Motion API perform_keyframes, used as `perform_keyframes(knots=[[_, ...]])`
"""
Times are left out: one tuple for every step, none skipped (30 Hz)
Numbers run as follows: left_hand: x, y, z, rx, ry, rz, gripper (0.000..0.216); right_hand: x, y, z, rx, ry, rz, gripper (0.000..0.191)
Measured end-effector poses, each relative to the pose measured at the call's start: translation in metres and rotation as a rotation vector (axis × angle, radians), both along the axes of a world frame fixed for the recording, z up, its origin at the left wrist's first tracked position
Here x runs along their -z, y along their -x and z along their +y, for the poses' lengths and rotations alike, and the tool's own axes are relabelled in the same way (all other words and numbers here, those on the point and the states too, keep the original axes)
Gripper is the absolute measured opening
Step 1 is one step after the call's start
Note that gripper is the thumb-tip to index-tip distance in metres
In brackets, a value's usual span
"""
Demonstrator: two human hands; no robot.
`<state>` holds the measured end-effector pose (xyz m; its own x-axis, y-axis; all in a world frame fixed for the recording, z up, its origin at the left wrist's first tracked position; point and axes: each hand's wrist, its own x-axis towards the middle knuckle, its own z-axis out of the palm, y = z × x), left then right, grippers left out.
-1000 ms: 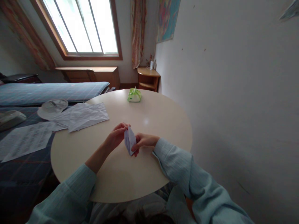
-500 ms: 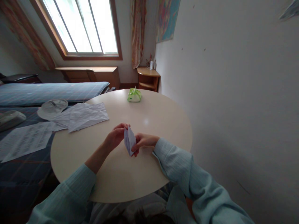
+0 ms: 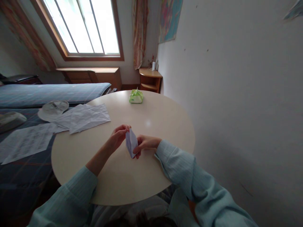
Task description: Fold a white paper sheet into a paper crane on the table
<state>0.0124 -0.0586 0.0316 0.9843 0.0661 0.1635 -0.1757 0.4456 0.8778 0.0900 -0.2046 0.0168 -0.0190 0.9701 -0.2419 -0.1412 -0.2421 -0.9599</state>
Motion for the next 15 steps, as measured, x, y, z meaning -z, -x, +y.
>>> perform_keyframes(knots=[[0.0003, -0.0001, 0.0001, 0.001, -0.001, -0.001, 0.007, 0.0002, 0.0002, 0.0001, 0.001, 0.003, 0.006, 0.029], [0.0007, -0.0003, 0.0003, 0.003, -0.002, -0.001, 0.006, 0.0004, 0.0004, 0.0002, 0.004, 0.006, 0.011, 0.028], [0.0009, -0.0003, 0.0003, 0.005, -0.003, 0.001, 0.006, 0.0007, 0.0006, 0.0002, 0.008, 0.008, 0.018, 0.028], [0.0009, -0.0004, 0.0003, 0.006, -0.005, 0.004, 0.005, 0.0009, 0.0008, 0.0003, 0.011, 0.01, 0.024, 0.028], [0.0007, -0.0004, 0.0002, 0.006, -0.008, 0.008, 0.005, 0.0012, 0.0009, 0.0003, 0.014, 0.009, 0.03, 0.028], [0.0004, -0.0003, 0.0, 0.005, -0.009, 0.01, 0.006, 0.0015, 0.0011, 0.0004, 0.016, 0.009, 0.035, 0.028], [-0.0001, -0.0003, -0.0003, 0.004, -0.01, 0.01, 0.006, 0.0017, 0.0011, 0.0005, 0.017, 0.008, 0.038, 0.028], [-0.0007, -0.0003, -0.0007, 0.002, -0.009, 0.009, 0.007, 0.0019, 0.0011, 0.0006, 0.015, 0.007, 0.037, 0.028], [-0.0012, -0.0003, -0.001, 0.0, -0.008, 0.007, 0.007, 0.0019, 0.001, 0.0007, 0.012, 0.006, 0.034, 0.028], [-0.0015, -0.0003, -0.0013, -0.002, -0.005, 0.005, 0.007, 0.0017, 0.0009, 0.0008, 0.008, 0.004, 0.03, 0.028], [-0.0016, -0.0004, -0.0015, -0.004, -0.003, 0.002, 0.007, 0.0015, 0.0008, 0.0009, 0.003, 0.002, 0.026, 0.028], [-0.0014, -0.0005, -0.0015, -0.006, 0.0, -0.001, 0.007, 0.0011, 0.0007, 0.001, 0.0, -0.001, 0.022, 0.028], [-0.001, -0.0007, -0.0013, -0.005, 0.003, -0.005, 0.007, 0.0006, 0.0007, 0.001, -0.002, -0.002, 0.02, 0.028], [-0.0005, -0.0008, -0.001, -0.003, 0.004, -0.008, 0.007, 0.0001, 0.0008, 0.001, -0.004, -0.001, 0.019, 0.028], [0.0002, -0.001, -0.0005, 0.001, 0.004, -0.008, 0.007, -0.0003, 0.0008, 0.0009, -0.004, 0.0, 0.019, 0.027]])
